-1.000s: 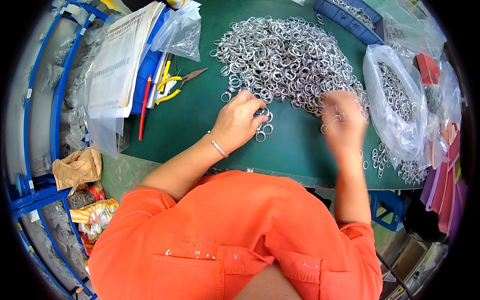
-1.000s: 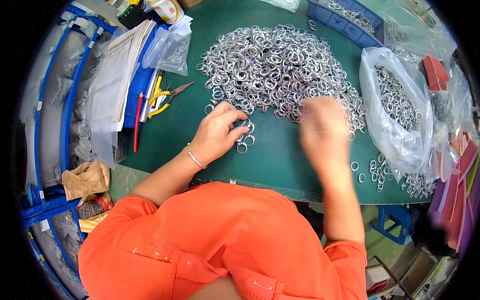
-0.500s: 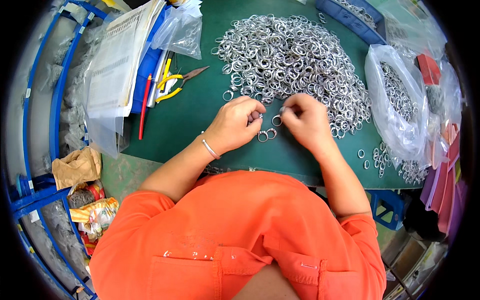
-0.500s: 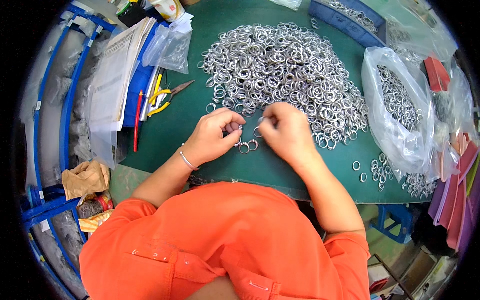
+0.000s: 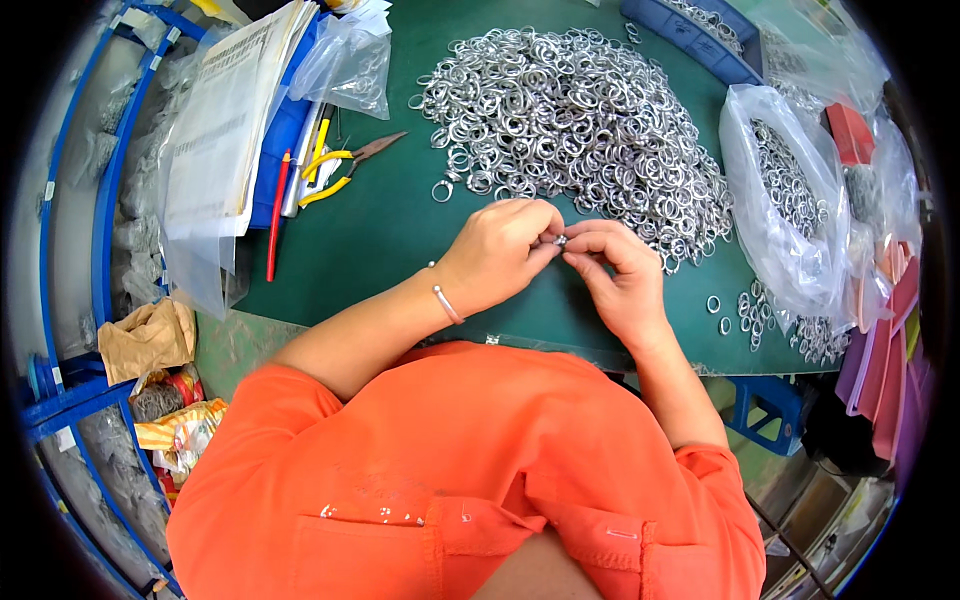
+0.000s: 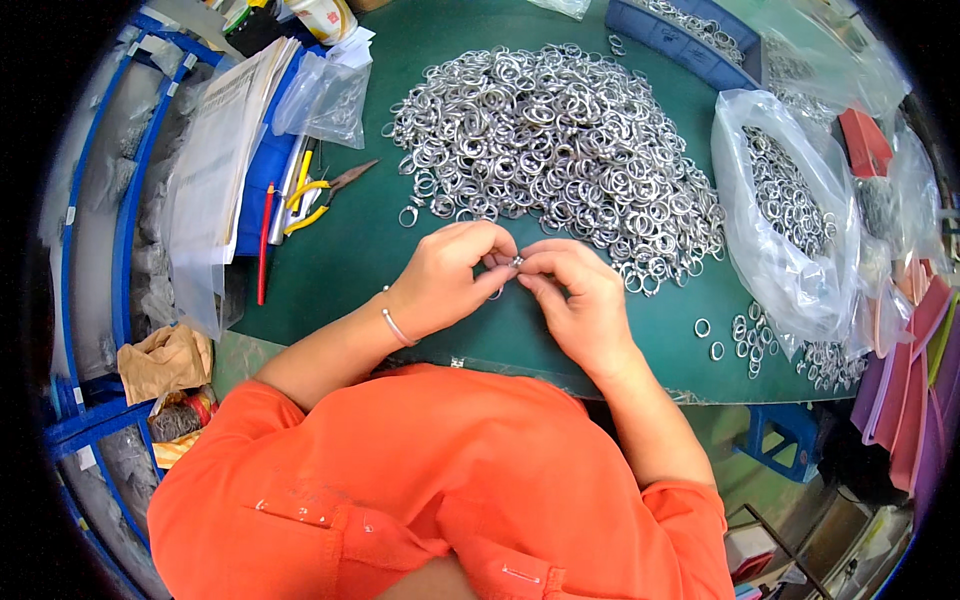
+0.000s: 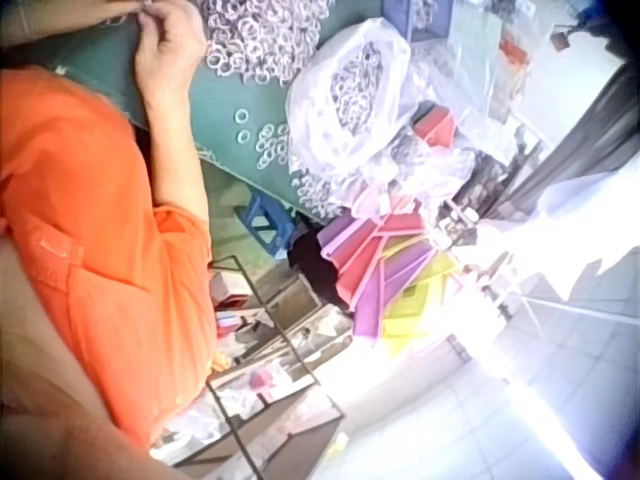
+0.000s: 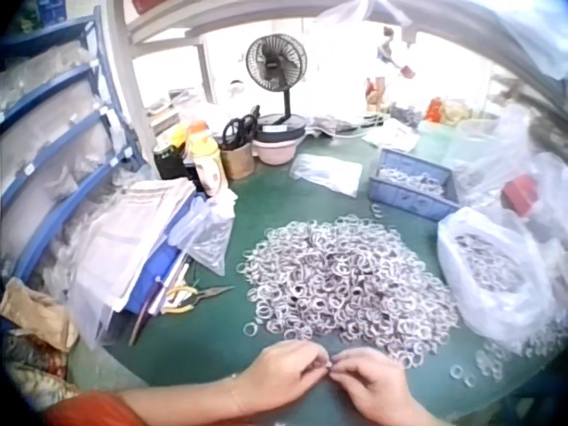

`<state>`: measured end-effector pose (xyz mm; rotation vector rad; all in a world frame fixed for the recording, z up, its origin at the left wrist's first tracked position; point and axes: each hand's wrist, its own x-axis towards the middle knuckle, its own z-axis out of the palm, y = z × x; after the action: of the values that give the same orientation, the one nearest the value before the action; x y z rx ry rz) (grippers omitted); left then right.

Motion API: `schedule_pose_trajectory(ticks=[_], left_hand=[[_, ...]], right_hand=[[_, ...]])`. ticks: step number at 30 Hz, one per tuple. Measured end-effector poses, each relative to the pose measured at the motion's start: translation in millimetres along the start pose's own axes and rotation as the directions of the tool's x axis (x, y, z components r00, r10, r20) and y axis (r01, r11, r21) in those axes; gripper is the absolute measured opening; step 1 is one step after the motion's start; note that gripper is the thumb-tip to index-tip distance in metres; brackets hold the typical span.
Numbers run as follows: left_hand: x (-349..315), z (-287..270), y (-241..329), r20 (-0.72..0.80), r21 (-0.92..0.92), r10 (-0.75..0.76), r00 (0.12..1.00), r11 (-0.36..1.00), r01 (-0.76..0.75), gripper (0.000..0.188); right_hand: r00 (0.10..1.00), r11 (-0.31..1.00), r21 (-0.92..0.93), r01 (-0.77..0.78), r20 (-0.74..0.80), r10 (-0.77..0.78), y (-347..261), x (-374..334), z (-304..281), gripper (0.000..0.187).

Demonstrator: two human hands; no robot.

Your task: The person sorts small metal rings by hand, selecting individual rings from a pile and placing them into a plastic container.

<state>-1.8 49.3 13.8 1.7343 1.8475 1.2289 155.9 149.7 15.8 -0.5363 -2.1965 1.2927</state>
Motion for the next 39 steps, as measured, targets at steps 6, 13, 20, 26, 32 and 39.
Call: schedule_pose_trajectory(ticks=[6,13,20,26,32,39], left_hand=[[-5,-15,11,0.144,-0.451,-0.266,0.953,0.84,0.302,0.024],[-14,-42,-2,0.052,0.027,-0.012,0.999,1.0,0.01,0.023],[-28,-22,1,0.154,0.264,-0.03,0.988,0.965,-0.012,0.021],[-34,-23,2,-0.058,-0.011,-0.119,0.991,0.993,0.118,0.017],[-25,-20,8,-0.141,-0.085,-0.117,0.983,0.991,0.106,0.017],[-27,-19,13,-0.165,-0.248,-0.239,0.957,0.949,0.194,0.022]], right_hand=[[0.988,0.987,-0.062,0.15,-0.023,-0.152,-6,4,-9,0.017],[0.736,0.569,-0.796,-0.204,-0.509,-0.447,7,23,-168,0.016],[0.914,0.51,-0.84,-0.185,-0.338,-0.225,34,28,-115,0.023],[0.918,0.833,-0.548,0.075,-0.288,-0.272,-6,43,-77,0.016],[0.966,0.909,-0.382,0.166,0.249,-0.072,-8,4,22,0.013],[0.972,0.943,0.245,-0.225,0.123,0.2,-11,4,17,0.013]])
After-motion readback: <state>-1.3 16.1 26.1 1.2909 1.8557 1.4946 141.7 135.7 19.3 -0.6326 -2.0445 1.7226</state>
